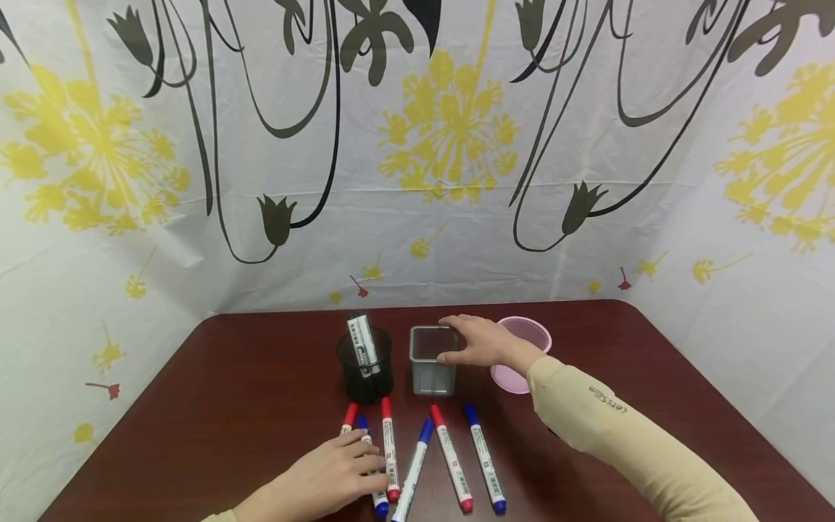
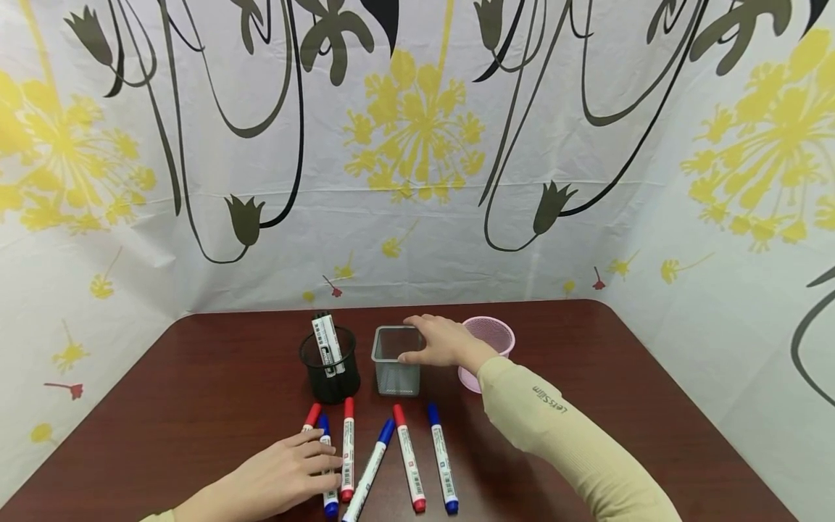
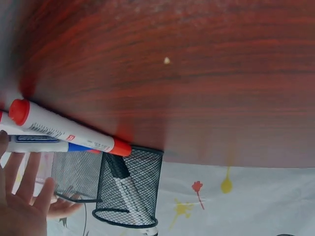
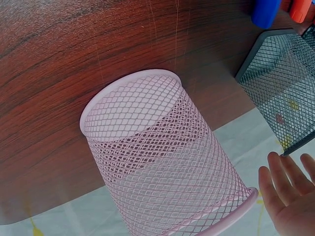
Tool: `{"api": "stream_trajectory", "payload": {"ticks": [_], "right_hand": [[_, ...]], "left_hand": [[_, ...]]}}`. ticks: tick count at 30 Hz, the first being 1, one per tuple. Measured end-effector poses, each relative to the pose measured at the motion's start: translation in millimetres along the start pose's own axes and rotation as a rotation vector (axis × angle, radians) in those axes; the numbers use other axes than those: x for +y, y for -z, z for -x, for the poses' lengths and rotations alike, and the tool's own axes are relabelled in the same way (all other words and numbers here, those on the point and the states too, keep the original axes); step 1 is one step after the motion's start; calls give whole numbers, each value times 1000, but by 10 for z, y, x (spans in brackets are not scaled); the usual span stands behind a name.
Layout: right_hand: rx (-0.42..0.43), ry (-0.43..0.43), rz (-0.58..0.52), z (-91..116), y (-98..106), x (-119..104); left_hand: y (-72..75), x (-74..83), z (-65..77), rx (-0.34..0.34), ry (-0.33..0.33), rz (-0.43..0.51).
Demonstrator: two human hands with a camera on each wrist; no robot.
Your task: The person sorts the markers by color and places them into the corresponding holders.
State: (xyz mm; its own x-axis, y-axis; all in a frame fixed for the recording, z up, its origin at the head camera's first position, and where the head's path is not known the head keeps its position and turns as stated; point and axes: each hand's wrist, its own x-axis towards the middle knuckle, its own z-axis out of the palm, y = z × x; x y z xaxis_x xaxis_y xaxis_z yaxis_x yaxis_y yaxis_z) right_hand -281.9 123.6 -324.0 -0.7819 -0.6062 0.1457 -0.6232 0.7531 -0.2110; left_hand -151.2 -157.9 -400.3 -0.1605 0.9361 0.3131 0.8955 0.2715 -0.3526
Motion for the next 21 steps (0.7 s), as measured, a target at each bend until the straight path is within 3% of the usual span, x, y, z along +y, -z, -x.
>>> {"api": "stream_trajectory", "payload": {"ticks": [6, 13, 16, 21], "right_hand": [[-5, -1, -2, -1, -1, 1], [-2, 1, -10, 10, 0, -10], [-1, 2, -10, 16, -1, -11], [1, 5, -16, 23, -3, -5]], "left_hand": [[146, 5, -80, 104, -13, 3], [325, 20, -241, 173, 39, 136], [368, 33, -321, 229, 31, 191], [448, 53, -417, 249, 19, 303]]}}
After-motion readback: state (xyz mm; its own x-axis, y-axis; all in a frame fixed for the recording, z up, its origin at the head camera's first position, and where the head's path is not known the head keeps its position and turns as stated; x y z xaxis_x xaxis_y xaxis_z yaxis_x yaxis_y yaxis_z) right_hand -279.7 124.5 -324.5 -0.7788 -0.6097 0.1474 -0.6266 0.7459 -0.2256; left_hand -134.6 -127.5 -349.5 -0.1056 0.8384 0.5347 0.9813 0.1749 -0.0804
